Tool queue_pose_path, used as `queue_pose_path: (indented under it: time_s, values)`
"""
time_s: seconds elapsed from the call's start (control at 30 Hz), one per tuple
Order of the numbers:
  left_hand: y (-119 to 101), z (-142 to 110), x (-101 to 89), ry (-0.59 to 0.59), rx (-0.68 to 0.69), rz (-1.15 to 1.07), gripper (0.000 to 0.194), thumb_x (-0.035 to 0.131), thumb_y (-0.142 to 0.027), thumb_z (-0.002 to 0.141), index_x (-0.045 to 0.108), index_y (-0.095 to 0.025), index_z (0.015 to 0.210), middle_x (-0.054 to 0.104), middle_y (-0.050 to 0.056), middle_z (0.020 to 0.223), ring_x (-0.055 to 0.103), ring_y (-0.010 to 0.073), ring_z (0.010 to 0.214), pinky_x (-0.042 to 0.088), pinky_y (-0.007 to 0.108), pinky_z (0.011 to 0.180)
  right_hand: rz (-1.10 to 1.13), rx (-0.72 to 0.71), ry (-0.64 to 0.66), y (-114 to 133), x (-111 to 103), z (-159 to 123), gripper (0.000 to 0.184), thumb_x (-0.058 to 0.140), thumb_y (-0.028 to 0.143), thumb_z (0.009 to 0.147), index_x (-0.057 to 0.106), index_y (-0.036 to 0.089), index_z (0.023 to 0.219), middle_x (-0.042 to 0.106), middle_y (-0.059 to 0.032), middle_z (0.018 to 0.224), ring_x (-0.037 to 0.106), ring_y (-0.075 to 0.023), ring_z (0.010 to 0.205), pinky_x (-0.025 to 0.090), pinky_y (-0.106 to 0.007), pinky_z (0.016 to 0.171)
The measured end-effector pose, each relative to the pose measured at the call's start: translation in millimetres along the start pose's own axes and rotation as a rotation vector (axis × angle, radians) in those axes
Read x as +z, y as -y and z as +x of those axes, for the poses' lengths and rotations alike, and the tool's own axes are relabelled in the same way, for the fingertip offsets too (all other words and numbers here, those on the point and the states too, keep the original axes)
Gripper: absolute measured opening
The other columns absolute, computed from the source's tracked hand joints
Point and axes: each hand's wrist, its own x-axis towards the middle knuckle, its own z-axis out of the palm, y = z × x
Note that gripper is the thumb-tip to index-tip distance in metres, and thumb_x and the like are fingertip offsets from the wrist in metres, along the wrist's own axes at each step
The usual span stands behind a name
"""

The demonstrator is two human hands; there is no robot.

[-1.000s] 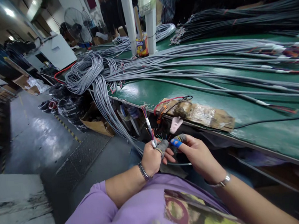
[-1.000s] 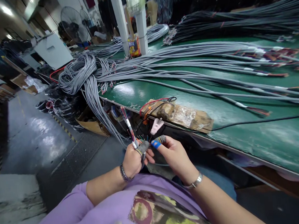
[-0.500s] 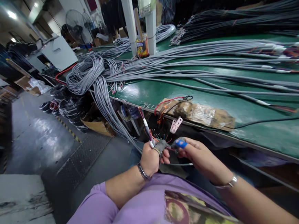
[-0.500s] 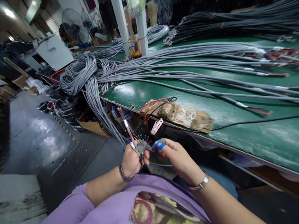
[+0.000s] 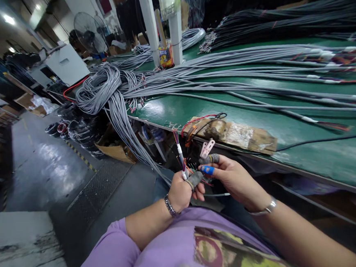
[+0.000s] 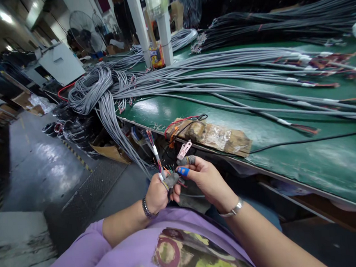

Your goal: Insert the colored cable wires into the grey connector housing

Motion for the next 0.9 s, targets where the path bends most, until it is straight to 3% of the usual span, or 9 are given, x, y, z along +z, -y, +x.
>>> queue_pose_path:
  time_s: [0.33,0.63,0.9]
  values:
    - [-4.9,0.5,2.3,0.009,-0.011,-0.089,0.052,0.069,-0.064,0.063,0.049,-0.015,0.061,0.056,0.0,0.047,0.051,0.0094,0.033,0.026,0.019,0.032,0.203,0.068,-0.042,-9.1,4.9,1.0,0.035,0.088,0.033,0.053,0.063,0.018,0.074,0.062,0.0025,0.061,0.051,-0.0102,0.054,0.04,-0.025,0.056]
    - [-3.8,-0.7,-2.5,0.11,-0.042,-0.071,0.047,0.071,-0.057,0.063,0.056,-0.013,0.064,0.057,0.001,0.047,0.05,0.0103,0.032,0.029,0.019,0.032,0.279,0.199,0.033,-3.8,3.9,0.5,0.036,0.09,0.031,0.049,0.065,0.017,0.072,0.061,0.0027,0.06,0.049,-0.0082,0.05,0.039,-0.023,0.051]
    - [-1.5,-0.3,0.7,0.004,0.009,-0.126,0.043,0.072,-0.051,0.066,0.05,-0.015,0.058,0.055,-0.001,0.044,0.048,0.0086,0.03,0.029,0.017,0.031,0.213,0.096,-0.081,-8.1,2.8,-1.3,0.038,0.091,0.031,0.047,0.067,0.017,0.072,0.063,0.0024,0.058,0.05,-0.0083,0.05,0.039,-0.022,0.05]
